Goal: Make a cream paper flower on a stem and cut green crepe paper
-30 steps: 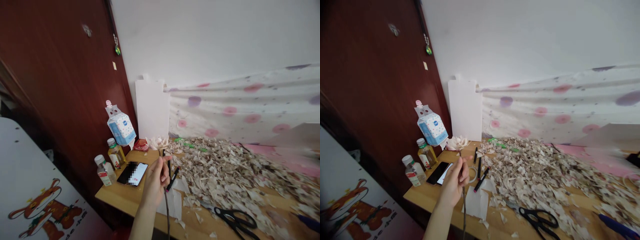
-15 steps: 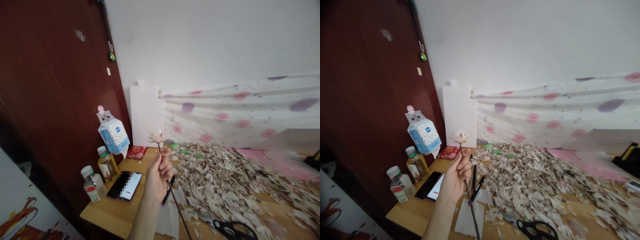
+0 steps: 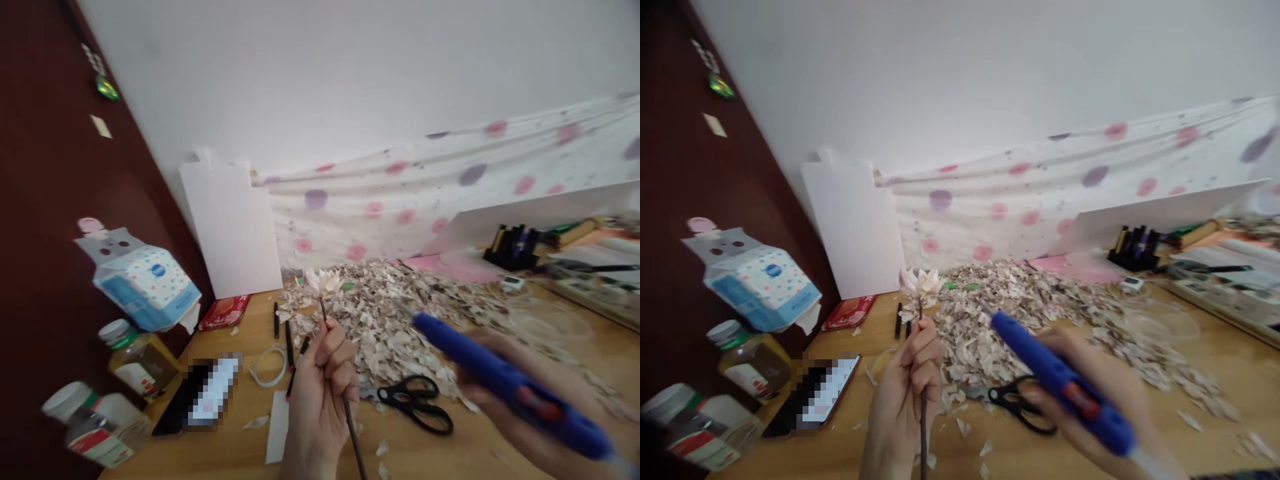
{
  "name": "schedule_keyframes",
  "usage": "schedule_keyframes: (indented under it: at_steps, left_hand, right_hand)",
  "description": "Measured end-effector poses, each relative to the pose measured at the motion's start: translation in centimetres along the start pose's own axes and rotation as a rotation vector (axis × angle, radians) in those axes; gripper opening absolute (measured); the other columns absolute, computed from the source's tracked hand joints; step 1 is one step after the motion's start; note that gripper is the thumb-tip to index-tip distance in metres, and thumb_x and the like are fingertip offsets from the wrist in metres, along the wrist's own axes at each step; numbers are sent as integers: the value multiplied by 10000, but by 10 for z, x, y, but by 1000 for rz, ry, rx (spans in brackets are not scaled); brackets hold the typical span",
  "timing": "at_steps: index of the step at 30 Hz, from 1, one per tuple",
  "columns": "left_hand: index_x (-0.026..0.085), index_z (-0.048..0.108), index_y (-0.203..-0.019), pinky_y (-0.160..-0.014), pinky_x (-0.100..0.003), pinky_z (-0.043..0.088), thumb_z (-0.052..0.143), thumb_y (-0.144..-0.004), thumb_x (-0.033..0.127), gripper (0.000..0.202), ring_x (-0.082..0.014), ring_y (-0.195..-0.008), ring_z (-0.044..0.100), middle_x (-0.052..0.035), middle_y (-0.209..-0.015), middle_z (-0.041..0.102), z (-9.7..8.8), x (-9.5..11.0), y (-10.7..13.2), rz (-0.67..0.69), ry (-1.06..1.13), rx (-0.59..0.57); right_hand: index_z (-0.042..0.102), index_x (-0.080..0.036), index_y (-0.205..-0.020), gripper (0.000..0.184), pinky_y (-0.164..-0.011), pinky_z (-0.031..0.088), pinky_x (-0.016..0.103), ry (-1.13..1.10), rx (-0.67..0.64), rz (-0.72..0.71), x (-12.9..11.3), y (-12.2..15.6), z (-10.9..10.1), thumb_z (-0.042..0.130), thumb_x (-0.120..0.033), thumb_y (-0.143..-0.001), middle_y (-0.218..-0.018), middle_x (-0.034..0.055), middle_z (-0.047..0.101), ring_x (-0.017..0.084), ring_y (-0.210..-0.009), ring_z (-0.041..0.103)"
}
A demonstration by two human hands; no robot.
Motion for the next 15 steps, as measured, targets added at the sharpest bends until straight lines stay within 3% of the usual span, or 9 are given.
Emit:
schedule_keyframes:
  at_steps: [1,5,10,15]
  left_hand:
    - [185,473,-782,-320,-137,224,161,-1076,302,444,-49,-351,328,84,-507,331,-4,-5,0,-16,11,18]
    - [201,445,-758,-322,-139,221,188,-1075,309,422,-48,-345,322,88,-501,320,-12,-20,2,-59,23,36]
    - [190,456,-757,-316,-135,213,194,-1073,326,433,-42,-348,313,94,-509,296,-15,-26,4,-64,21,36]
    - [204,387,-669,-322,-124,207,206,-1073,298,453,-28,-348,292,96,-512,277,-21,-29,5,-47,4,100]
  right_hand:
    - [589,-315,-965,245,-431,407,280,-48,-42,-75,-13,-5,8,623,-547,-895,-645,-7,650,165,-470,589]
    - [538,-249,-881,342,-502,414,259,-55,-81,-137,-34,-21,30,523,-583,-953,-719,1,627,144,-539,585]
    - [500,-232,-827,358,-468,355,232,25,-109,-175,-37,-23,43,547,-566,-946,-658,-22,571,122,-488,527]
    - [474,-229,-823,340,-489,368,215,12,-168,-165,-31,-22,54,555,-533,-951,-663,-28,550,120,-507,529]
Point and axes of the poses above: each hand's wrist, its own y-axis away from the middle knuckle, its own z-axis out of the palm, x = y × z, the point moved 10 cm from there along -y, towards the middle knuckle
